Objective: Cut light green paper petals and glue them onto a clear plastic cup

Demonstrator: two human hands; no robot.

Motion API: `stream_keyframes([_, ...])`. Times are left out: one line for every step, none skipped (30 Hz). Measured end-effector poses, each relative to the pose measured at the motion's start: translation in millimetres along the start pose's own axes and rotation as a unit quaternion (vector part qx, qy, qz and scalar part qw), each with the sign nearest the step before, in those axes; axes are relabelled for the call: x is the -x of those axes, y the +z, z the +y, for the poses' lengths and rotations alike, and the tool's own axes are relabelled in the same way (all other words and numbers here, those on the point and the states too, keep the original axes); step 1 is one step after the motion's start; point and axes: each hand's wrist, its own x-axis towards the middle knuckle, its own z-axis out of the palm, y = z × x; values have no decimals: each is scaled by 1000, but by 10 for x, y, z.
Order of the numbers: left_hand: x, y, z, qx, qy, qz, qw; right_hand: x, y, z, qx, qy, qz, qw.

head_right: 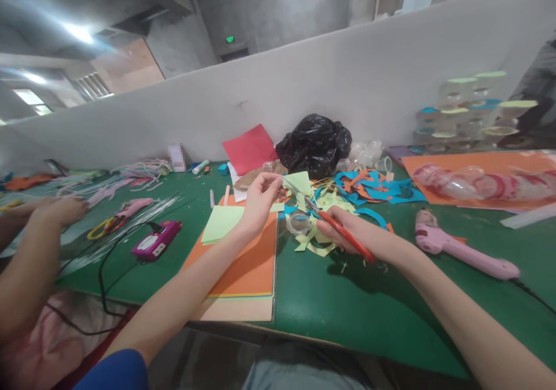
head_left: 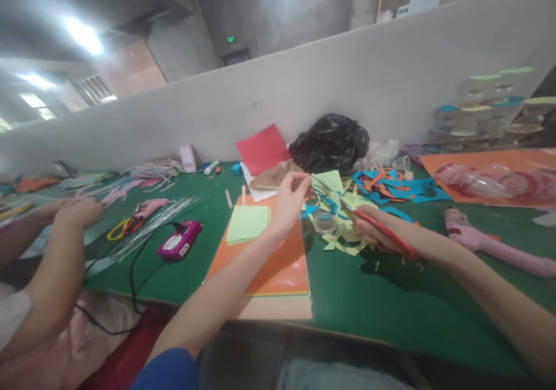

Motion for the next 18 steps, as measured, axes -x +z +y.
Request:
stream_keyframes([8,3,-1,0,3,1,1000,-5,0,-5,-15,7,-16,1000])
stream_keyframes([16,8,-1,1,6,1,1000,-11,0,-15,-34,15,-29,999])
stream_keyframes([23,12,0,3,9,1,1000,-16,1,-31,-53,23,-37,998])
stream_keyframes([28,17,1,7,13,1,1000,-19,1,-51,-68,31,-37,997])
stream_keyframes([31,21,1,10,16,1,1000,-20,-1,-73,-78,38,-36,996])
stream_keyframes([32,24,1,13,18,1,1000,-20,-3,-94,-81,42,-33,995])
stream_keyframes([30,27,0,14,19,1,1000,-19,-4,-111,-80,47,-28,995])
stream_keyframes([28,28,-1,14,19,0,1000,-18,-5,-121,-80,53,-25,995])
stream_keyframes([25,29,-4,15,18,0,1000,-18,-4,-123,-82,57,-25,995])
stream_keyframes([23,30,-6,17,17,2,1000,-19,-1,-119,-88,60,-28,994])
stream_keyframes([22,31,-9,21,15,5,1000,-22,2,-109,-95,63,-28,993])
stream_keyframes([21,32,-10,24,12,7,1000,-26,6,-98,-99,65,-27,993])
stream_keyframes([22,34,-9,25,10,9,1000,-30,7,-88,-99,65,-26,993])
stream_keyframes([25,37,-6,24,8,11,1000,-33,6,-83,-96,65,-23,993])
stream_keyframes([28,40,-2,24,6,11,1000,-34,1,-84,-93,66,-22,993])
stream_keyframes([31,45,4,23,5,11,1000,-34,-7,-90,-88,68,-21,994])
stream_keyframes([35,49,11,21,3,11,1000,-33,-19,-102,-82,70,-20,994])
stream_keyframes([39,55,19,18,3,10,1000,-31,-32,-116,-74,74,-19,994])
